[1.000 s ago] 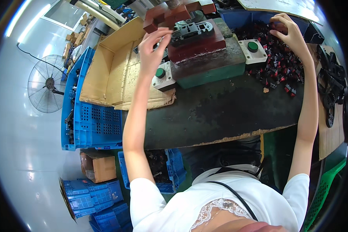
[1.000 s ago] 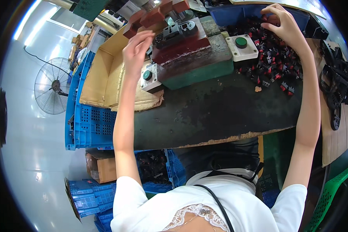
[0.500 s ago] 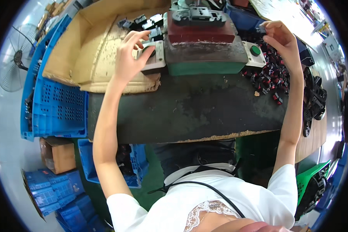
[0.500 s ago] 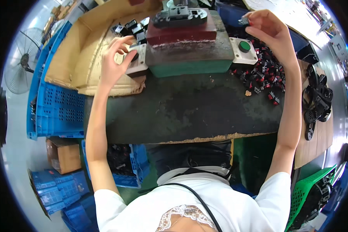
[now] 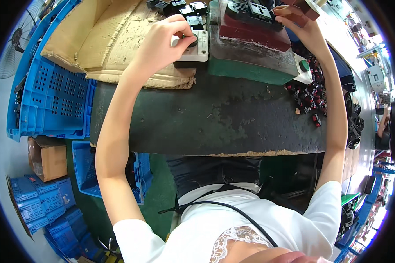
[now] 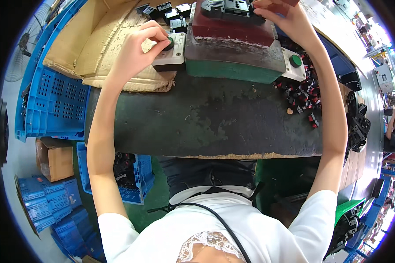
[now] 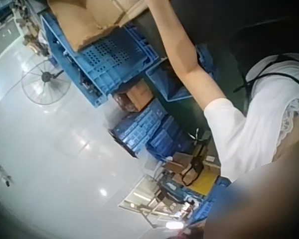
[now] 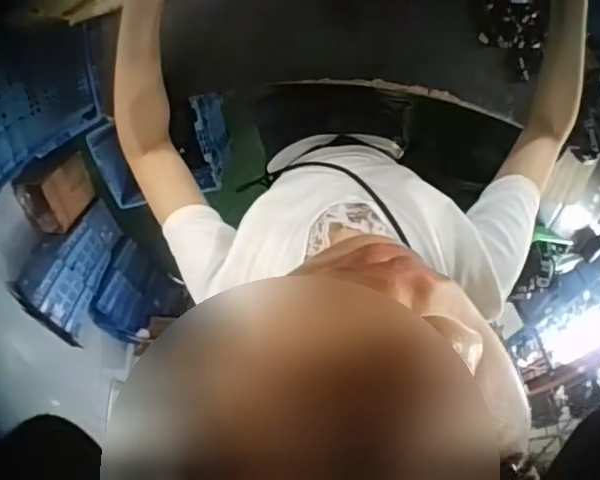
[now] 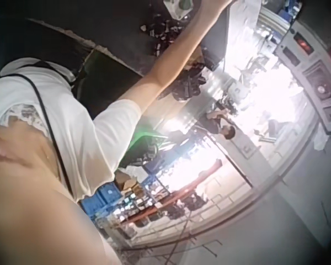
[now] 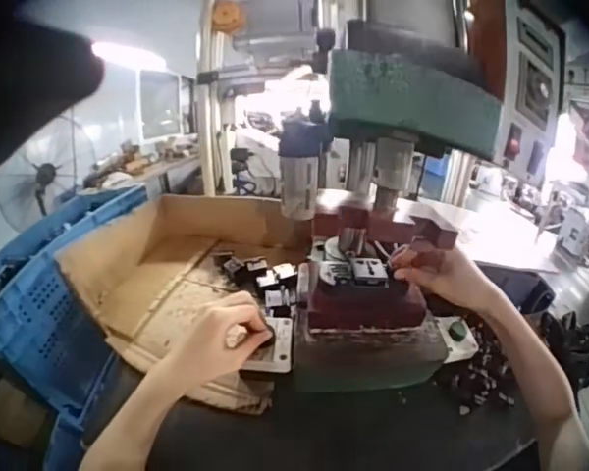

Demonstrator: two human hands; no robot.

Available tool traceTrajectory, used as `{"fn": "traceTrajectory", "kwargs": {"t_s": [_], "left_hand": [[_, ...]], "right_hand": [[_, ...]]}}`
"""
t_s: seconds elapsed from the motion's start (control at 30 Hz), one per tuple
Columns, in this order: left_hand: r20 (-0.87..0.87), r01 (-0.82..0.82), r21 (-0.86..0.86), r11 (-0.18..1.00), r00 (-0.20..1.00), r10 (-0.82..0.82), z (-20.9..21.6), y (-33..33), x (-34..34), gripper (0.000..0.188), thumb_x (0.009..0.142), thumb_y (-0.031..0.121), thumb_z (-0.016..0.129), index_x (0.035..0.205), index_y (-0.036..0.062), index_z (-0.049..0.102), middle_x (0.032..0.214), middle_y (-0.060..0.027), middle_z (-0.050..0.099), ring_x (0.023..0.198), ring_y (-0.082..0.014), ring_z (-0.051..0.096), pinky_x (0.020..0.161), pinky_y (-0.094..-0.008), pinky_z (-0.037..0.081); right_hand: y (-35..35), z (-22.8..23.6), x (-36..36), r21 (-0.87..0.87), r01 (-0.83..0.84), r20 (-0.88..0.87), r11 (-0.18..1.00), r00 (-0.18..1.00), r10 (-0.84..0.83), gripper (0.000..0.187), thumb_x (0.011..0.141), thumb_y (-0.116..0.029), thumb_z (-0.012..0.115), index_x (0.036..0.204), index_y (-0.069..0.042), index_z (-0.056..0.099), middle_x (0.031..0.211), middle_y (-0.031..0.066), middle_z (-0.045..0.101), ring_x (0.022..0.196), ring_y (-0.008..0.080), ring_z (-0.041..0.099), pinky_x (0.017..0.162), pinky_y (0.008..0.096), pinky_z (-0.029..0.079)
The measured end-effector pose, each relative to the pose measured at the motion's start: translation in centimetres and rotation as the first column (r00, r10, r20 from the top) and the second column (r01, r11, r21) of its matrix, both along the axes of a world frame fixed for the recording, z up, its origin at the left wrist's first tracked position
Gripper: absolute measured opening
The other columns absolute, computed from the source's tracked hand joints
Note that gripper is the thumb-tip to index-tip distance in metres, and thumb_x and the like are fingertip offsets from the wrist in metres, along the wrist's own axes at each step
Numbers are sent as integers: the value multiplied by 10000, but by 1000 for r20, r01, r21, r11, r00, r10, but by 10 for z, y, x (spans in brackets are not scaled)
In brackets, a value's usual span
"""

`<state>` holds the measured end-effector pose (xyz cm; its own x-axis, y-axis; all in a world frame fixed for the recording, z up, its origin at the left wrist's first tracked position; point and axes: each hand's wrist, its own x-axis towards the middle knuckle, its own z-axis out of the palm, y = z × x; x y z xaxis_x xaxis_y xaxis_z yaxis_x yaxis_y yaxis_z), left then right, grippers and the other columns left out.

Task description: Assembling and testing electrical power strips at a factory workstation using a mechanical press.

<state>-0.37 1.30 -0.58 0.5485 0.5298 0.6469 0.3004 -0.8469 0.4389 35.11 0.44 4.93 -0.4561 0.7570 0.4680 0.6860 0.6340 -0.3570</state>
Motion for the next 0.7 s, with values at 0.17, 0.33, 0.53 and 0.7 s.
{"fn": "traceTrajectory", "kwargs": {"t_s": [0.17, 0.33, 0.53, 0.7], "left_hand": [[15, 21, -1, 1000, 1000, -21, -2, 2, 4, 103, 755, 53, 648, 728, -17, 577, 732, -95, 549, 636, -248, 549, 590, -325, 427], [-23, -23, -15, 1000, 999, 22, 0, -2, 3, 121, 751, 66, 656, 713, -13, 572, 750, -99, 545, 639, -267, 543, 594, -344, 423], [-30, -21, 4, 1000, 999, 21, 1, -4, 5, 150, 747, 82, 664, 692, -9, 558, 775, -103, 545, 660, -283, 554, 608, -362, 430], [-92, -50, 21, 999, 994, 52, 0, -6, 7, 166, 747, 90, 670, 697, -14, 551, 801, -108, 537, 702, -297, 562, 633, -379, 435]], "right_hand": [[-2, 4, 3, -11, 5, 23, 1000, 1000, -4, 175, 870, -101, 602, 1020, -10, 613, 1077, 75, 623, 1019, 171, 575, 939, 289, 430], [-3, 6, -2, -34, 3, -18, 999, 1000, -4, 163, 876, -90, 590, 1014, -5, 610, 1082, 82, 619, 1035, 175, 567, 953, 292, 421], [-8, 7, -6, -32, -26, -4, 999, 1000, 26, 157, 880, -82, 584, 1015, -6, 610, 1105, 83, 608, 1054, 177, 558, 957, 291, 416], [-23, 9, 1, -28, 117, -33, 993, 992, -118, 162, 917, -76, 524, 1033, 3, 605, 1021, 71, 639, 1011, 135, 571, 953, 285, 418]]}}
